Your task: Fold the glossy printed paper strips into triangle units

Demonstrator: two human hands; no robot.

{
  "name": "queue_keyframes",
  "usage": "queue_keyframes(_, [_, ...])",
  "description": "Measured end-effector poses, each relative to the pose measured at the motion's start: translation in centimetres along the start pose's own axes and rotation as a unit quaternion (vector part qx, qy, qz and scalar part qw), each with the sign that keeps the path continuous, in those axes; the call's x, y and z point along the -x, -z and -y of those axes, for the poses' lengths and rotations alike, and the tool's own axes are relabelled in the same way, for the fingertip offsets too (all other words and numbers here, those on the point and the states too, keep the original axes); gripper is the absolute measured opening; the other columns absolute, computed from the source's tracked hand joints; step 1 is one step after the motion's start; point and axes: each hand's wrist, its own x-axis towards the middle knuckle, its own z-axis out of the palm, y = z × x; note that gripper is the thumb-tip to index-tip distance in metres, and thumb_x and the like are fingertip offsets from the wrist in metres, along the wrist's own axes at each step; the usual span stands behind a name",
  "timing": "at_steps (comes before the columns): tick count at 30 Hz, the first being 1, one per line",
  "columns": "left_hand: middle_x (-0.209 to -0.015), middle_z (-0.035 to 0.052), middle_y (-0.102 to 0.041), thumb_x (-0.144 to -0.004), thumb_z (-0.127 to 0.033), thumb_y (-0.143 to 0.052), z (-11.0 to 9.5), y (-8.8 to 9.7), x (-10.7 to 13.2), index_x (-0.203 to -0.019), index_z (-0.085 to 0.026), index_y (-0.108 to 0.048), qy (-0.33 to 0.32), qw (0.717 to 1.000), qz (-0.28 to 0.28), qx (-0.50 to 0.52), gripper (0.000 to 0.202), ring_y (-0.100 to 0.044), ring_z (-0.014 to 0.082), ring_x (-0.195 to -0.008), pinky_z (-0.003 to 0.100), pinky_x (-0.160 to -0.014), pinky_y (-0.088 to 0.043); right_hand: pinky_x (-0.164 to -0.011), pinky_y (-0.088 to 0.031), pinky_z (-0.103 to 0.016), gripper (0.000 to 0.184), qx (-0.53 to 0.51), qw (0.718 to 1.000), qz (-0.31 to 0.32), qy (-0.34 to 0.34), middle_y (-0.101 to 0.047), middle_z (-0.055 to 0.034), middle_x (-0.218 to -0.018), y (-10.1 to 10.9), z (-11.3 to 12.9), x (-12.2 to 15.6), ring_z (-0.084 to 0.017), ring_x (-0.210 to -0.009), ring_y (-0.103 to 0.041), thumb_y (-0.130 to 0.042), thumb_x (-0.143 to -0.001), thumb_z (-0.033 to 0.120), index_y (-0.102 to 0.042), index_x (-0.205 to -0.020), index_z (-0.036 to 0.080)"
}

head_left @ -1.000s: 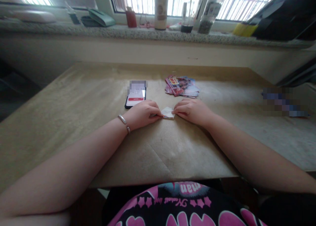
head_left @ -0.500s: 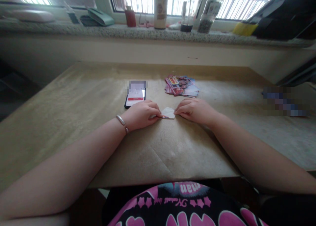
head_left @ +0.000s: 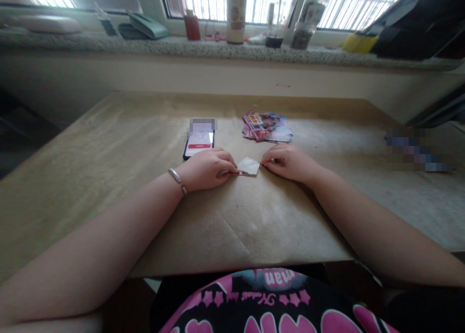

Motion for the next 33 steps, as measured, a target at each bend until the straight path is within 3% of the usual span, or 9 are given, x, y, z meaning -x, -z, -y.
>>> queue_keyframes(5, [-0.102, 0.0042, -0.069, -0.091, -0.017, -0.050, 0.1, -0.4, -0.1, -0.102, -0.024, -0.073, -0.011, 0.999, -0.010, -0.043, 0.026, -0.062, 0.0141, -0.087, 0.026, -0.079, -0.049, -0.083, -0.051, -0.033, 0.017, -0.041, 0.998, -0.046, 0.011, -0.072, -0.0076, -0.097, -0.8, 0.5, -0.4, -0.019, -0.090, -0.065, -0.055, -0.086, 0.018, -0.072, -0.091, 0.020])
queue_keyframes(10, [-0.091, 0.0055, -0.065, -0.094, -0.018, -0.048, 0.0, -1.2, -0.6, -0.098, -0.023, -0.073, 0.019, 0.993, -0.040, -0.109, 0.025, -0.058, 0.0141, -0.076, 0.026, -0.068, -0.045, -0.091, -0.049, -0.039, 0.017, -0.058, 0.997, -0.020, 0.039, -0.072, -0.0079, -0.110, -1.1, 1.2, -0.7, -0.021, -0.101, -0.064, -0.058, -0.086, 0.018, -0.072, -0.092, 0.022])
queue_keyframes(16, [-0.086, 0.0069, -0.062, -0.090, -0.014, -0.050, -0.1, -1.3, -1.0, -0.089, -0.014, -0.068, 0.085, 0.988, -0.030, -0.122, 0.019, -0.058, 0.0163, -0.078, 0.028, -0.070, -0.045, -0.094, -0.046, -0.038, 0.015, -0.060, 0.997, 0.009, 0.042, -0.071, -0.0069, -0.107, -1.2, 2.0, -1.0, -0.021, -0.100, -0.063, -0.061, -0.084, 0.019, -0.071, -0.096, 0.021])
queue_keyframes(24, [-0.084, 0.0072, -0.065, -0.089, -0.018, -0.050, -0.1, -1.1, -0.7, -0.089, -0.014, -0.068, 0.088, 0.986, -0.038, -0.135, 0.018, -0.060, 0.0170, -0.076, 0.029, -0.071, -0.047, -0.087, -0.045, -0.037, 0.019, 0.027, 0.999, 0.025, 0.002, -0.069, -0.0072, -0.104, -1.0, 3.6, -0.8, -0.023, -0.099, -0.059, -0.064, -0.085, 0.034, -0.070, -0.098, 0.023])
queue_keyframes(29, [-0.102, 0.0083, -0.071, -0.090, -0.015, -0.049, 0.0, -1.3, -0.5, -0.102, -0.015, -0.068, 0.030, 0.994, -0.048, -0.091, 0.022, -0.062, 0.0196, -0.091, 0.034, -0.085, -0.049, -0.079, -0.045, -0.036, 0.020, 0.085, 0.994, 0.008, -0.070, -0.067, -0.0089, -0.097, -1.1, 4.2, -0.9, -0.025, -0.094, -0.058, -0.065, -0.083, 0.037, -0.071, -0.094, 0.020])
queue_keyframes(33, [-0.113, 0.0072, -0.070, -0.093, -0.018, -0.047, 0.1, -1.6, -0.6, -0.109, -0.016, -0.067, 0.020, 0.995, -0.052, -0.085, 0.026, -0.061, 0.0203, -0.097, 0.036, -0.090, -0.049, -0.081, -0.044, -0.035, 0.029, 0.066, 0.995, -0.007, -0.073, -0.065, -0.0086, -0.099, -1.8, 3.7, -0.9, -0.024, -0.093, -0.058, -0.059, -0.088, 0.035, -0.070, -0.112, 0.023])
